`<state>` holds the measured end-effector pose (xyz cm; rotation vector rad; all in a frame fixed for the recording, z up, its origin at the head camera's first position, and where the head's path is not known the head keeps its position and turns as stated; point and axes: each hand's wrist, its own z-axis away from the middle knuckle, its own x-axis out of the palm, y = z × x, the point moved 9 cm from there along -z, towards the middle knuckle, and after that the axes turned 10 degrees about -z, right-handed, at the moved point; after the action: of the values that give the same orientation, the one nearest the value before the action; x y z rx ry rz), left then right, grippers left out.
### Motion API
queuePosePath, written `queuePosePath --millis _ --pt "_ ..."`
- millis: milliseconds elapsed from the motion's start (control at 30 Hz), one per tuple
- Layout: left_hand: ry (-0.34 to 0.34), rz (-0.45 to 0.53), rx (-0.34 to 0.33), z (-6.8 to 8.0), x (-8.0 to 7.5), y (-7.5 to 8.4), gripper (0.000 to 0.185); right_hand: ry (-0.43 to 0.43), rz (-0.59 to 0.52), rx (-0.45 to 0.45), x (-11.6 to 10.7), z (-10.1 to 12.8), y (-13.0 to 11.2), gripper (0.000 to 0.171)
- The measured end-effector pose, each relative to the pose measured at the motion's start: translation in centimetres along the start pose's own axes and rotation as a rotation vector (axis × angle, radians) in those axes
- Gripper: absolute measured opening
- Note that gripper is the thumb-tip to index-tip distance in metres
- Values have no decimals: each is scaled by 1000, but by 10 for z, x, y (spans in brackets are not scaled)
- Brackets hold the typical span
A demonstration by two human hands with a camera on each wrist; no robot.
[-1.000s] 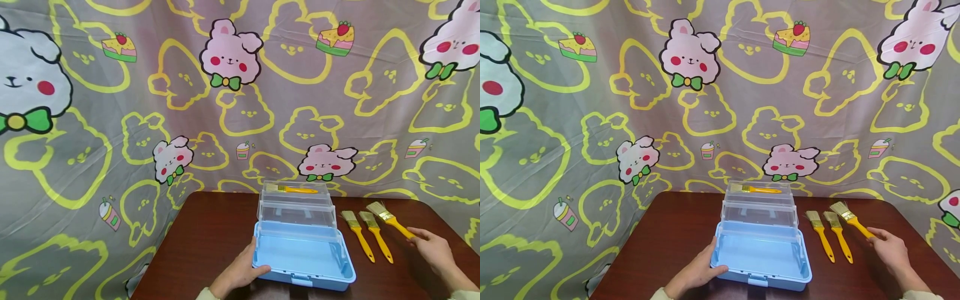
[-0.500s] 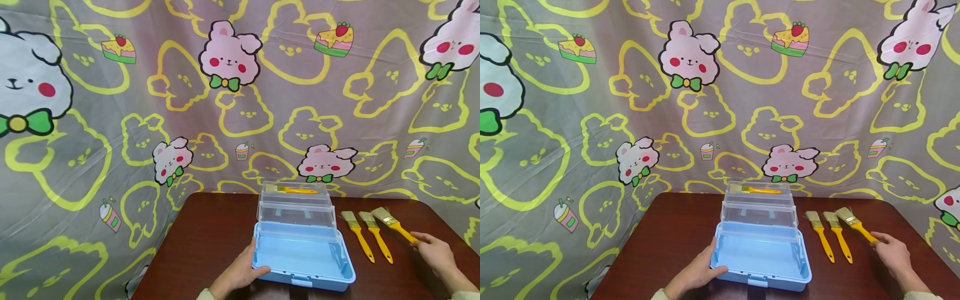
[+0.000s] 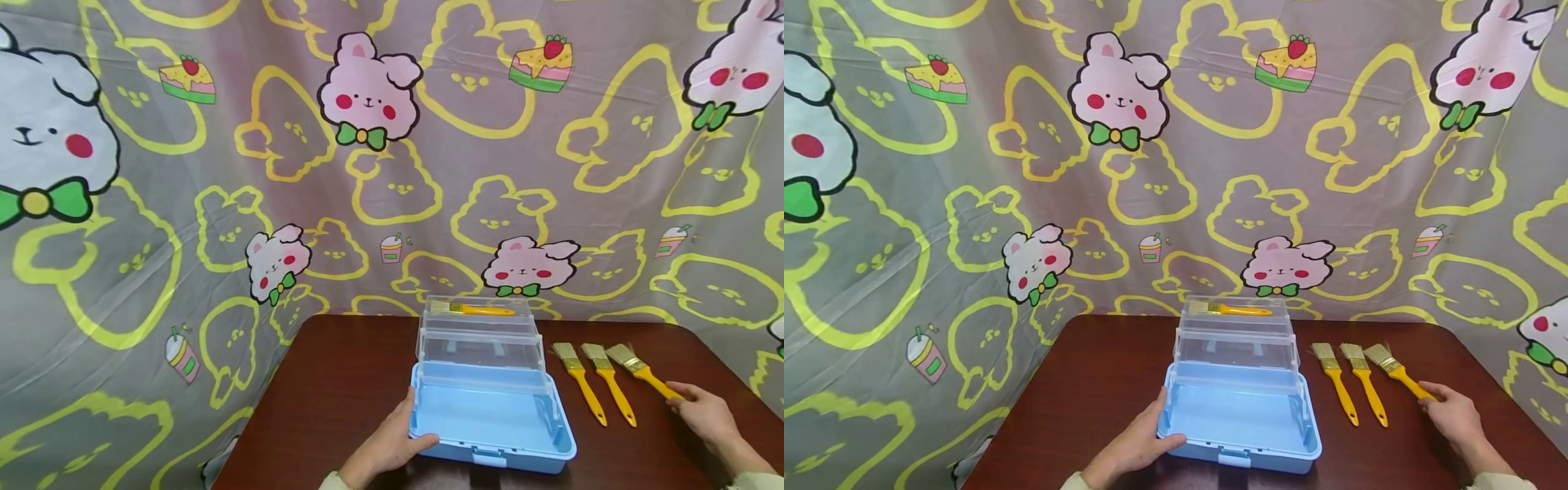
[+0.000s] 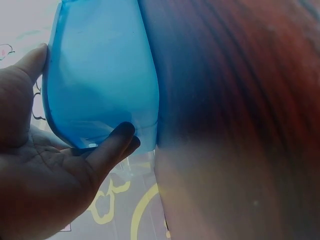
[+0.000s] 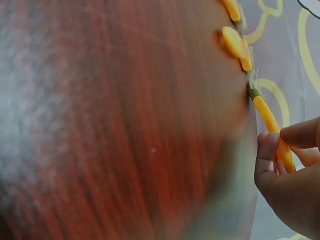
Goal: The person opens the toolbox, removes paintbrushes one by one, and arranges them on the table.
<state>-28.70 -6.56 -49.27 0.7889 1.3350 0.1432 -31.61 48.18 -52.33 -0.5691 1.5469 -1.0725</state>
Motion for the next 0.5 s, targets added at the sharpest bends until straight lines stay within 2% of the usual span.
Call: queuePosePath --millis 233,400,500 --pt "10 14 15 1 -1 2 100 3 -8 -41 -1 0 -2 44" --pt "3 2 0 0 2 0 101 26 77 -9 -5 0 3 43" --pt "8 -6 2 -1 3 0 101 5 120 -11 -3 0 3 44"
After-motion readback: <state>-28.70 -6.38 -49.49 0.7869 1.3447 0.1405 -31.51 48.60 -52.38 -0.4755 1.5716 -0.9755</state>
